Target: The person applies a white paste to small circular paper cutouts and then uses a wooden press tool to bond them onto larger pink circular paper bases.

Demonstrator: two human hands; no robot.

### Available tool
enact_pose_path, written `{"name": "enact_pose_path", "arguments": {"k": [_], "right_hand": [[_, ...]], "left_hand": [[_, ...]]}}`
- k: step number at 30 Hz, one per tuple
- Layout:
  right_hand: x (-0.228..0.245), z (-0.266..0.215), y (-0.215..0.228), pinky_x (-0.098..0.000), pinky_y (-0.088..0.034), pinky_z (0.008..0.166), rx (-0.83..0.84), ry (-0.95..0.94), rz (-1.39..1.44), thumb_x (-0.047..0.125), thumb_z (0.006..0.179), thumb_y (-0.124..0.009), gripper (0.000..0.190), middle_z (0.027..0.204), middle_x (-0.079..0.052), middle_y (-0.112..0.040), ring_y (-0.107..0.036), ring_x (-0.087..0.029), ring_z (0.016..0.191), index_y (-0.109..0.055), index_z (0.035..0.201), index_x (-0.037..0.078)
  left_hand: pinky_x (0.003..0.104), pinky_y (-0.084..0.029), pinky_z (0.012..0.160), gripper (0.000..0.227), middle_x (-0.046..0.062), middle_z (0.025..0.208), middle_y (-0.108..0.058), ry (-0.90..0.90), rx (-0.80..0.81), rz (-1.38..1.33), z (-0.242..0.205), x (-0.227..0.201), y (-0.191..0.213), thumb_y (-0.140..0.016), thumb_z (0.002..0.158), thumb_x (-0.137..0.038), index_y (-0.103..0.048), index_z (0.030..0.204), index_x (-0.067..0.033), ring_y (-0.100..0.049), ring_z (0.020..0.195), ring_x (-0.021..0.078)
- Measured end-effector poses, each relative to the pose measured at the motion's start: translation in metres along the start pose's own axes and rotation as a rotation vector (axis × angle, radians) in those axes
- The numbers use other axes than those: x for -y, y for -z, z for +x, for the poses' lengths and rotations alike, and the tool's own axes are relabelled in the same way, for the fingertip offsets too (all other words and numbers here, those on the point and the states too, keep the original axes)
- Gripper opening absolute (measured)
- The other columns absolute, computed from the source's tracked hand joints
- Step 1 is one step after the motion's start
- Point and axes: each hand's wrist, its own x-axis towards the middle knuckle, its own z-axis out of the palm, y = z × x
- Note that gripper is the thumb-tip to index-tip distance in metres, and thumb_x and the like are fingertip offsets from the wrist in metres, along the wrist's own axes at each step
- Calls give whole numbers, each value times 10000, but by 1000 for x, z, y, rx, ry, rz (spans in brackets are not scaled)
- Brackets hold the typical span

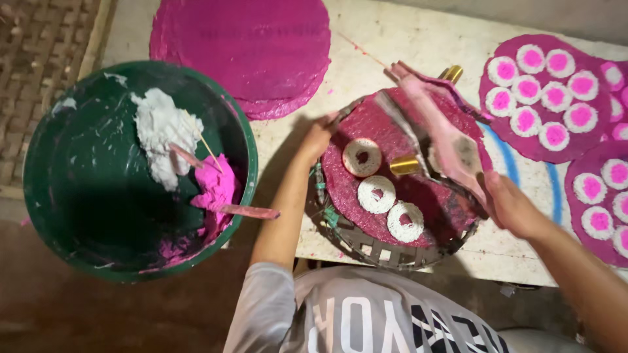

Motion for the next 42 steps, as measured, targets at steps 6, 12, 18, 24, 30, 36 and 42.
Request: {"name": "enact_pose_path", "arguments": {"k": [6,12,18,24,30,36,42], "right_hand": [[-35,-47,-59,-362,-468,667,-53,136,1025,713,982,-220,906,915,-140,-615,-572,-235,757,-486,1392,-50],[-28,-74,-102,-402,-421,701,-282,310,882,857,938,-327,922,932,-91,-538,-521,-244,798,-534,1260,18],[-14,-84,-103,-375,-385,685,-331,328,752,913,911,-328,921,840,-115,-545,-503,-242,756,-526,1015,20],[-9,-91,-109,-375,-367,675,-367,358,802,900,910,-378,921,845,-82,-505,-488,-230,773,-532,1090,10],[-14,-101,-108,-382,-371,684,-414,282,812,919,866,-380,986,881,-69,-495,-493,-232,770,-537,1193,3],[-9,-89,-108,-382,-382,699,-362,301,758,932,892,-318,1017,888,-95,-516,-498,-233,783,-522,1225,-7],[-3,-62,-104,-308,-374,536,-264,120,551,856,917,-228,942,753,-54,-614,-493,-158,595,-653,1085,31]], "left_hand": [[361,-397,1105,446,102,1385,-598,-185,-275,-499,-101,64,-40,-541,1001,-87,-513,1444,-35,-548,1270,215],[453,-376,1138,939,257,1523,-281,-402,-496,21,-246,27,-60,-777,824,-75,-214,1573,-13,-444,1352,347],[559,-292,1208,1239,242,1607,-285,-679,30,355,-235,-21,-49,-913,659,-155,-113,1598,-35,-304,1450,432],[559,-321,1146,1265,200,1547,-395,-580,186,576,-213,-35,-59,-942,664,-265,-129,1618,-98,-380,1376,407],[547,-312,1166,1216,175,1550,-449,-603,135,414,-207,-40,-52,-939,681,-272,-160,1602,-112,-400,1368,395],[520,-301,1242,1199,142,1568,-465,-513,-30,487,-169,-37,-17,-907,705,-353,-176,1629,-131,-344,1487,384],[525,-277,1165,1178,244,1558,-370,-541,-20,360,-158,-39,-5,-844,741,-538,-186,1595,-63,-323,1454,410]]}}
